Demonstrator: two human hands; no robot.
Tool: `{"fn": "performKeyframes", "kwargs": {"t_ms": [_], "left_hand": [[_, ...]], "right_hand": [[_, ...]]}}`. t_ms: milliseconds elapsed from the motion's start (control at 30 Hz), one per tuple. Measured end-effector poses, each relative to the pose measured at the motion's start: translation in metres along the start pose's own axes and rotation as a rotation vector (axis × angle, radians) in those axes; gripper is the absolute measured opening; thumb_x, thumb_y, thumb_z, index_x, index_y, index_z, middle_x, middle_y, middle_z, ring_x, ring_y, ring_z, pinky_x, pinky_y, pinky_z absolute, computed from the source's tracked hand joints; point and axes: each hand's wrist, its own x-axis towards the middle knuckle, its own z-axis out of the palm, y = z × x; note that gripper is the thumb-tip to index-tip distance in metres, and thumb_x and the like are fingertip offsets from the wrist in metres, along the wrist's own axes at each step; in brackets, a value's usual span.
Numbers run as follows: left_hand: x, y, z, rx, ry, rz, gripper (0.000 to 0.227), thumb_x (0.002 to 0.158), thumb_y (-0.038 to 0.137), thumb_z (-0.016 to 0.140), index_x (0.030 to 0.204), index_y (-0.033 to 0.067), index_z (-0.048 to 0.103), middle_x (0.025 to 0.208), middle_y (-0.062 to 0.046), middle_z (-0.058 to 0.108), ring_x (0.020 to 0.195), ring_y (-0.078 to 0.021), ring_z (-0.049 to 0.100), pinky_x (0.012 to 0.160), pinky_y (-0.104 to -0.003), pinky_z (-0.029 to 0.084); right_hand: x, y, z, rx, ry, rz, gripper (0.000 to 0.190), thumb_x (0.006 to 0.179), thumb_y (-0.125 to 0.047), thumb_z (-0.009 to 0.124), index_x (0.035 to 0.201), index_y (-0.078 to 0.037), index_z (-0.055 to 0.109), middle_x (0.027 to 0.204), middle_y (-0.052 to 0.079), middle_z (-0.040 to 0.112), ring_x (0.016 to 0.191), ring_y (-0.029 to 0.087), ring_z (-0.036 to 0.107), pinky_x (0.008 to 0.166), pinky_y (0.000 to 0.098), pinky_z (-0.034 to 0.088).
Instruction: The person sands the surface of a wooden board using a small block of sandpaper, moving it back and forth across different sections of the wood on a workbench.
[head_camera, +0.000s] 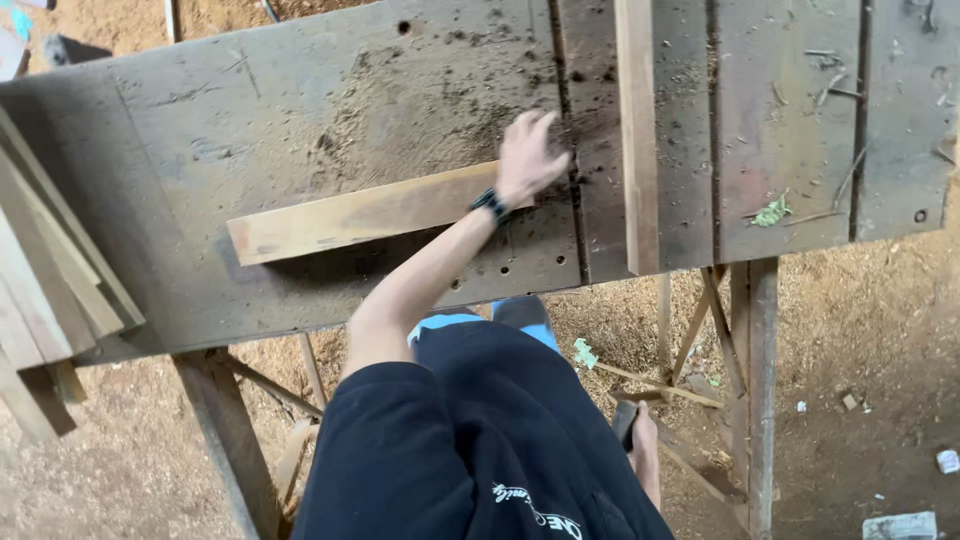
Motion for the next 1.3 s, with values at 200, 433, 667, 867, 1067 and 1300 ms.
{"fn": "performKeyframes", "kwargs": {"t_ms": [200, 433, 667, 867, 1067, 1300], "left_hand": [[-0.179, -0.173, -0.148, 0.329, 0.152, -0.052, 0.095, 0.076, 0.031, 0.084, 0.155, 0.0079, 0.037, 0.159, -0.023, 0.033, 0.149, -0.043, 0.029, 0.123, -0.053, 0.027], [-0.241, -0.262, -0.263, 0.514, -0.178, -0.167, 0.145, 0.05, 0.035, 0.098, 0.163, 0.0145, 0.01, 0.166, -0.022, 0.02, 0.154, -0.0419, 0.016, 0.125, -0.059, 0.017], [-0.237, -0.302, -0.28, 0.639, -0.153, 0.047, 0.125, 0.054, 0.02, 0.088, 0.162, 0.0168, 0.024, 0.138, -0.017, 0.046, 0.136, -0.0374, 0.041, 0.117, -0.062, 0.028], [-0.231, -0.311, -0.28, 0.578, -0.149, 0.151, 0.116, 0.055, 0.015, 0.083, 0.159, 0.0154, 0.032, 0.124, -0.016, 0.05, 0.117, -0.0373, 0.048, 0.107, -0.053, 0.038], [-0.229, -0.294, -0.281, 0.653, -0.273, 0.044, 0.129, 0.049, 0.028, 0.095, 0.157, 0.0162, 0.026, 0.123, -0.019, 0.048, 0.118, -0.0393, 0.047, 0.104, -0.056, 0.036], [-0.17, -0.231, -0.244, 0.701, -0.351, 0.114, 0.135, 0.047, 0.03, 0.097, 0.159, 0.0231, 0.022, 0.134, -0.02, 0.048, 0.124, -0.0383, 0.047, 0.107, -0.059, 0.036]], "right_hand": [[0.046, -0.067, 0.04, -0.905, -0.105, -0.651, 0.073, 0.111, -0.054, 0.033, 0.106, 0.005, 0.076, 0.099, 0.032, 0.074, 0.097, 0.039, 0.069, 0.097, 0.0497, 0.052], [-0.036, -0.225, 0.202, -1.332, 0.145, -1.464, 0.075, 0.096, -0.038, 0.063, 0.153, 0.004, 0.037, 0.095, 0.025, 0.071, 0.083, 0.034, 0.072, 0.075, 0.0453, 0.06], [-0.136, -0.302, 0.349, -1.824, 0.249, -1.451, 0.131, 0.066, -0.045, 0.092, 0.164, -0.001, 0.017, 0.124, 0.016, 0.053, 0.116, 0.028, 0.049, 0.096, 0.0401, 0.041], [-0.103, -0.323, 0.372, -1.86, 0.435, -1.886, 0.117, 0.049, -0.062, 0.092, 0.136, 0.003, 0.046, 0.128, 0.014, 0.053, 0.121, 0.025, 0.048, 0.093, 0.0346, 0.042], [-0.095, -0.343, 0.37, -1.811, 0.086, -1.772, 0.101, 0.05, -0.056, 0.093, 0.124, 0.0, 0.054, 0.115, 0.008, 0.057, 0.11, 0.023, 0.053, 0.093, 0.0357, 0.045], [-0.07, -0.353, 0.249, -1.62, 0.185, -1.811, 0.107, 0.052, -0.064, 0.09, 0.127, 0.003, 0.052, 0.112, 0.011, 0.056, 0.108, 0.025, 0.053, 0.097, 0.036, 0.046]]}}
